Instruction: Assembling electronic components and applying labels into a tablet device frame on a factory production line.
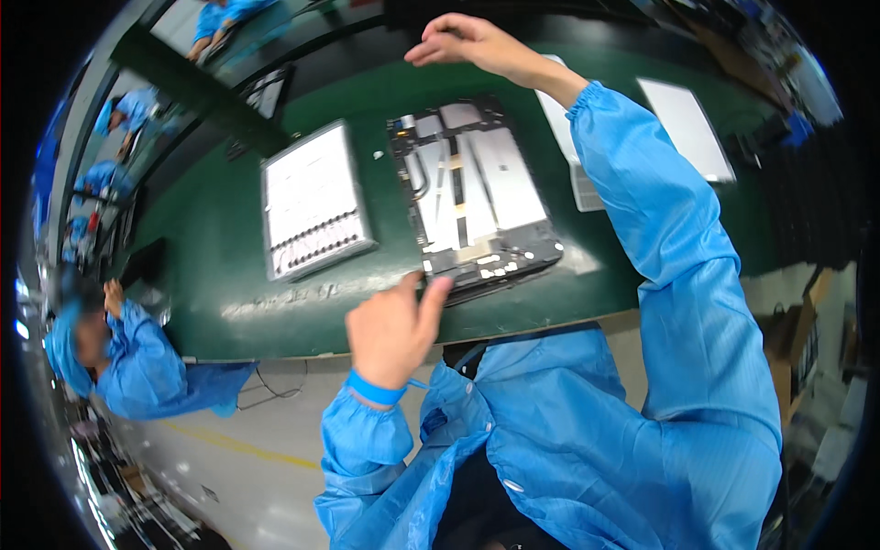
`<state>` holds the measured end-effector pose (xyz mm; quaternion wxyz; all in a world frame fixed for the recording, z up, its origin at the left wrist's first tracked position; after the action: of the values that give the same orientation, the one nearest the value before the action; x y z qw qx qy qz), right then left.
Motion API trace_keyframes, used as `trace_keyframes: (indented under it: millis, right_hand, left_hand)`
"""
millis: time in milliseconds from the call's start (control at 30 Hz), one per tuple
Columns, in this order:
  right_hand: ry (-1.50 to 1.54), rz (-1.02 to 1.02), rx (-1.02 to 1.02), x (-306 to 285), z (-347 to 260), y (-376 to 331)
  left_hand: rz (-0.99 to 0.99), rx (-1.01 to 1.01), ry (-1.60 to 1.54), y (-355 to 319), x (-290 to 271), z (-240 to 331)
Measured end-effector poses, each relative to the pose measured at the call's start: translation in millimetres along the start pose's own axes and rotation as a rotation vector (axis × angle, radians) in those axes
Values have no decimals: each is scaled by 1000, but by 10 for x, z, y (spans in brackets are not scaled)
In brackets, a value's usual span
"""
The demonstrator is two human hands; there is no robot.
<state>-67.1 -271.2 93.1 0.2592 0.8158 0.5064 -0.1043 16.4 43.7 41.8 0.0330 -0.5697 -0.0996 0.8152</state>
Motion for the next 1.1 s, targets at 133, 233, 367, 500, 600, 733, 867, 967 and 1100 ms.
trace_keyframes:
  millis: [133, 233, 367, 500, 600, 733, 867, 967, 1100]
  right_hand:
    - [-132, 298, 112, -487, -64, -1218]
    - [-80, 511, 221, -753, 131, -2189]
    - [137, 645, 299, -663, 384, -2721]
    - [239, 520, 356, -533, 333, -2800]
    - [241, 458, 357, -516, 273, -2934]
    - [207, 386, 400, -495, 259, -2932]
    - [238, 411, 367, -464, 191, -2893]
    - [318, 451, 340, -426, 217, -2886]
    - [274, 409, 325, -426, 237, -2879]
  left_hand:
    - [182, 346, -101, 110, -689, 692]
    - [-4, 870, -78, 614, -518, 1410]
    - [-46, 1099, 234, 1252, 42, 1804]
    - [-175, 1047, 354, 1513, 365, 1889]
    - [-291, 941, 308, 1492, 373, 1962]
    - [-274, 905, 308, 1443, 312, 2028]
    - [-276, 889, 319, 1436, 304, 2047]
    - [-293, 879, 329, 1458, 319, 2048]
    - [-289, 885, 335, 1443, 316, 2049]
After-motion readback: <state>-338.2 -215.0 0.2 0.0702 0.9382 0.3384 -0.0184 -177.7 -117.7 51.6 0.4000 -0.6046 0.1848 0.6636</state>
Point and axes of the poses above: each hand's wrist, its own y-axis towards the middle knuckle, its own x-axis out of the palm, z = x × y, the point moved 8 cm from there along y, towards the middle knuckle, and after that the axes turned 11 degrees about -z, right-handed, at the moved point
